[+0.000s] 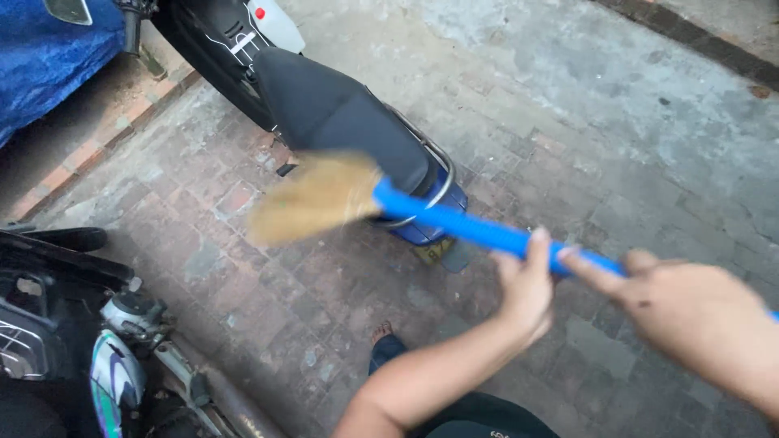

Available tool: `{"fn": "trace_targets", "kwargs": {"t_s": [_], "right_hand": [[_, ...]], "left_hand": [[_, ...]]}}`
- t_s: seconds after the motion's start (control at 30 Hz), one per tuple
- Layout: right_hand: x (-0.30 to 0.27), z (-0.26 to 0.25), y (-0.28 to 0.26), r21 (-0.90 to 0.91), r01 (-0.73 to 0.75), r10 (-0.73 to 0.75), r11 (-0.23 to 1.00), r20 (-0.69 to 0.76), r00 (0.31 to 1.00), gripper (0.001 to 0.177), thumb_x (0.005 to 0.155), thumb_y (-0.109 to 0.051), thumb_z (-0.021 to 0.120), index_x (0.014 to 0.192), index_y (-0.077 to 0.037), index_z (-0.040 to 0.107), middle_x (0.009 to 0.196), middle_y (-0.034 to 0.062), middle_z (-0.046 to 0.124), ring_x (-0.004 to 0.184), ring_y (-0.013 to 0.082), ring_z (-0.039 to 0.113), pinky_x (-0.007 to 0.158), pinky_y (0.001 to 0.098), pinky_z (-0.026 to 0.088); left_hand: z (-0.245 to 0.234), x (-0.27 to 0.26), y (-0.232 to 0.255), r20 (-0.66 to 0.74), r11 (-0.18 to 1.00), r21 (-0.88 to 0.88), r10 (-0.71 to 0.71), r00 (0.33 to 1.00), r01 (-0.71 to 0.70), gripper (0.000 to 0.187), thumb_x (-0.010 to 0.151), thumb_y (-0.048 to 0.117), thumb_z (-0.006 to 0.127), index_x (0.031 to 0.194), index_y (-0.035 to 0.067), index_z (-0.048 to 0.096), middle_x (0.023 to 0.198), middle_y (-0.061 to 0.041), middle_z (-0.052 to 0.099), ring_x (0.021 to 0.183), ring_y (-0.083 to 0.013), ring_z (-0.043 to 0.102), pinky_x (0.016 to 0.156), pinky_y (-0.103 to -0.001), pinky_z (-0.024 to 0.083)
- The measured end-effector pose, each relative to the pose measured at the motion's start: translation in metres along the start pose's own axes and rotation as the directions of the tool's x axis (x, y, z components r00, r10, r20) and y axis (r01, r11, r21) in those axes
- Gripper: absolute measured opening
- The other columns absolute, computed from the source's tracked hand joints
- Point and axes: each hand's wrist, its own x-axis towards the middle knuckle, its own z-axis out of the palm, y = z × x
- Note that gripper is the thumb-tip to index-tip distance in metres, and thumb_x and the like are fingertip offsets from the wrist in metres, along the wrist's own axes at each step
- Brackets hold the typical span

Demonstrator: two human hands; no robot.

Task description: Sweeping dry leaves and dust from a brick-paved floor around parked motorbikes.

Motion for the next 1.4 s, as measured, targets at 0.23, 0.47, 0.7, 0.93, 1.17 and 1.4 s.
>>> {"fn": "trace_targets", "kwargs": {"t_s": [0.23,0.47,0.7,0.93,1.17,1.4], "right_hand": [[-0.005,-0.003,0.003,-0.150,-0.300,0.310,0.942,0.045,0.950,0.073,0.098,-0.018,0.049,0.159,-0.049,0.023,0.096,0.0067,0.063,0.076,0.0249,0.077,0.064,0.0375,0.064],[0.008,0.003,0.009,-0.034,0.032,-0.029,0.999,0.078,0.997,0.078,0.089,-0.037,0.061,0.157,-0.054,0.028,0.087,0.0000,0.066,0.073,0.0223,0.074,0.062,0.0385,0.062],[0.001,-0.009,-0.001,-0.255,-0.137,0.127,0.957,-0.057,0.990,0.076,0.098,-0.026,0.051,0.162,-0.054,0.023,0.086,0.0018,0.062,0.065,0.0190,0.073,0.057,0.0349,0.061],[0.063,-0.027,-0.034,-0.327,-0.127,0.049,0.936,-0.235,0.971,0.066,0.097,-0.016,0.049,0.155,-0.042,0.032,0.094,0.0103,0.066,0.071,0.0268,0.074,0.058,0.0399,0.061],[0.091,-0.072,-0.062,-0.091,0.258,-0.261,0.962,-0.026,0.965,0.082,0.084,-0.028,0.062,0.156,-0.050,0.029,0.105,0.0055,0.069,0.087,0.0318,0.073,0.073,0.0461,0.060],[0.137,-0.182,-0.097,-0.392,0.122,-0.202,0.912,-0.170,0.965,0.075,0.094,-0.018,0.049,0.157,-0.053,0.030,0.105,0.0043,0.064,0.082,0.0263,0.074,0.070,0.0391,0.062]], "left_hand": [[0.007,0.050,-0.049,0.258,0.994,-0.027,-0.097,0.961,0.107,0.020,0.110,0.022,0.060,0.113,0.005,0.048,0.100,-0.006,0.059,0.087,-0.0189,0.067,0.075,-0.043,0.060],[-0.036,-0.023,-0.037,0.050,0.999,-0.053,0.002,0.999,0.001,0.019,0.111,0.021,0.061,0.114,0.008,0.048,0.103,-0.005,0.060,0.091,-0.0161,0.066,0.078,-0.039,0.059],[0.007,0.014,0.013,0.258,0.990,-0.116,0.113,0.960,-0.085,0.018,0.109,0.018,0.060,0.113,0.006,0.047,0.106,-0.007,0.061,0.095,-0.0218,0.068,0.082,-0.043,0.062],[-0.043,0.107,-0.004,0.144,0.979,-0.199,0.085,0.986,-0.055,0.015,0.107,0.019,0.063,0.110,0.008,0.052,0.098,-0.004,0.061,0.086,-0.0185,0.066,0.076,-0.044,0.062],[-0.079,0.031,0.040,-0.263,0.969,-0.217,0.057,0.963,-0.117,0.020,0.105,0.021,0.064,0.112,0.011,0.048,0.102,-0.005,0.062,0.090,-0.0209,0.067,0.077,-0.043,0.061],[-0.075,0.099,0.172,0.008,0.940,-0.194,0.287,0.958,-0.280,0.028,0.105,0.027,0.059,0.120,0.008,0.046,0.103,-0.004,0.062,0.090,-0.0173,0.068,0.075,-0.038,0.062]]}}
